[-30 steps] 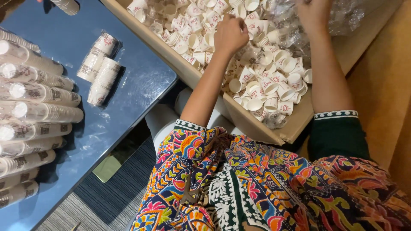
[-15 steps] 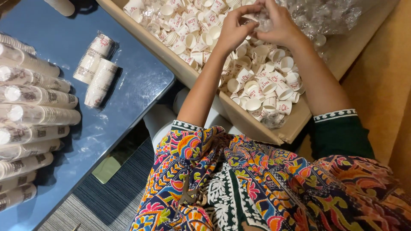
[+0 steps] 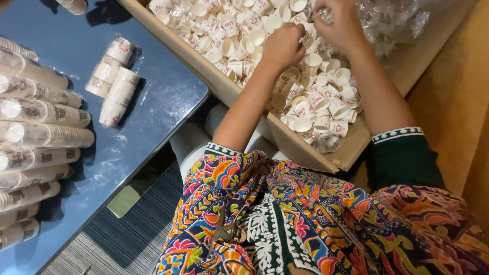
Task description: Sort and pack small paper cups into plastic sleeves and cardboard boxes.
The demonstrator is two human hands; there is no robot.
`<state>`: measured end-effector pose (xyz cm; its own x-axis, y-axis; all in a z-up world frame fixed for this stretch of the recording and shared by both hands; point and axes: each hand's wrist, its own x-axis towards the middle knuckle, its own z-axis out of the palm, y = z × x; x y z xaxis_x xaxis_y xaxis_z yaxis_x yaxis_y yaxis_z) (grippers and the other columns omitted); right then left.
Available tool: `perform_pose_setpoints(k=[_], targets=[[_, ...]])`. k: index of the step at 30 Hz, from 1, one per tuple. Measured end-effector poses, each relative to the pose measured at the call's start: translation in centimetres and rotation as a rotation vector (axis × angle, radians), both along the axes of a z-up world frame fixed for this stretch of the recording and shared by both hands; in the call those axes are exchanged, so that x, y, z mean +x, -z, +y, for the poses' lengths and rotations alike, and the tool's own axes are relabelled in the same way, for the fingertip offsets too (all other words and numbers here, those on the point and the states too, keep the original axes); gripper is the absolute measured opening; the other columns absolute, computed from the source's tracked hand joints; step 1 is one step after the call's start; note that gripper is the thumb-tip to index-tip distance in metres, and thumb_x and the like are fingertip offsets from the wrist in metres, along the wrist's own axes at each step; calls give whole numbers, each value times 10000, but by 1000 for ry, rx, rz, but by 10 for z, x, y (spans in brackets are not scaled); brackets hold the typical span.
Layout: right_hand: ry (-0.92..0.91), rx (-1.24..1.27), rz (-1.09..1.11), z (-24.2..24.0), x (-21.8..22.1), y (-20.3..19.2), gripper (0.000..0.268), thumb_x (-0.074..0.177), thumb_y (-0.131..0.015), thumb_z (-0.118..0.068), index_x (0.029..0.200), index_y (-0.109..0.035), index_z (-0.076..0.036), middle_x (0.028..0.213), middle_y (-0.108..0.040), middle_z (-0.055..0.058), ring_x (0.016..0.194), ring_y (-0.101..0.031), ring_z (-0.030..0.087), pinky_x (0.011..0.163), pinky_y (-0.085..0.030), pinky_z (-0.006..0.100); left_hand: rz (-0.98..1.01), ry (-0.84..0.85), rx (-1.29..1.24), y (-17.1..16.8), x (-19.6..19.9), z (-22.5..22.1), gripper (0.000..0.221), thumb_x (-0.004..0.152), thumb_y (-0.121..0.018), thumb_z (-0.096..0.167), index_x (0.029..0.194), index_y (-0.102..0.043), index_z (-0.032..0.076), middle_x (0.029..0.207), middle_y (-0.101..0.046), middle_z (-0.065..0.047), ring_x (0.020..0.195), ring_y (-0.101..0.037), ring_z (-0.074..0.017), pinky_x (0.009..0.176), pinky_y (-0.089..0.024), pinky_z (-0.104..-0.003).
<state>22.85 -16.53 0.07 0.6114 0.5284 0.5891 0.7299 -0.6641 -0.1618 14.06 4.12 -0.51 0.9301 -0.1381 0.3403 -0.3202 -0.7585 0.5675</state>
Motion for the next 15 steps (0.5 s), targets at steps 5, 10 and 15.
perform_pose_setpoints(k=[5,10,15], targets=[[-222,-110,333,-19,59,122,109,919,-683,-84,940,-704,21,911,-681,194,934,-660,369,859,-539,457,27,88,114,8,-2,-9,283,747,-725,133,993,-633,27,906,-707,-184,823,-703,-380,708,-568,-493],[268,-578,397,-36,37,88,606,686,-861,-226,1187,-664,53,1195,-622,290,1103,-605,457,871,-530,523,13,176,175,13,-1,-14,228,748,-735,138,939,-647,51,875,-725,-175,835,-710,-377,717,-569,-497],[429,-737,588,-8,12,62,723,714,-888,-348,1302,-612,-30,1389,-570,224,1315,-498,427,1001,-489,537,13,178,213,9,-8,-19,237,730,-748,155,921,-657,47,865,-725,-170,806,-714,-372,693,-573,-486]])
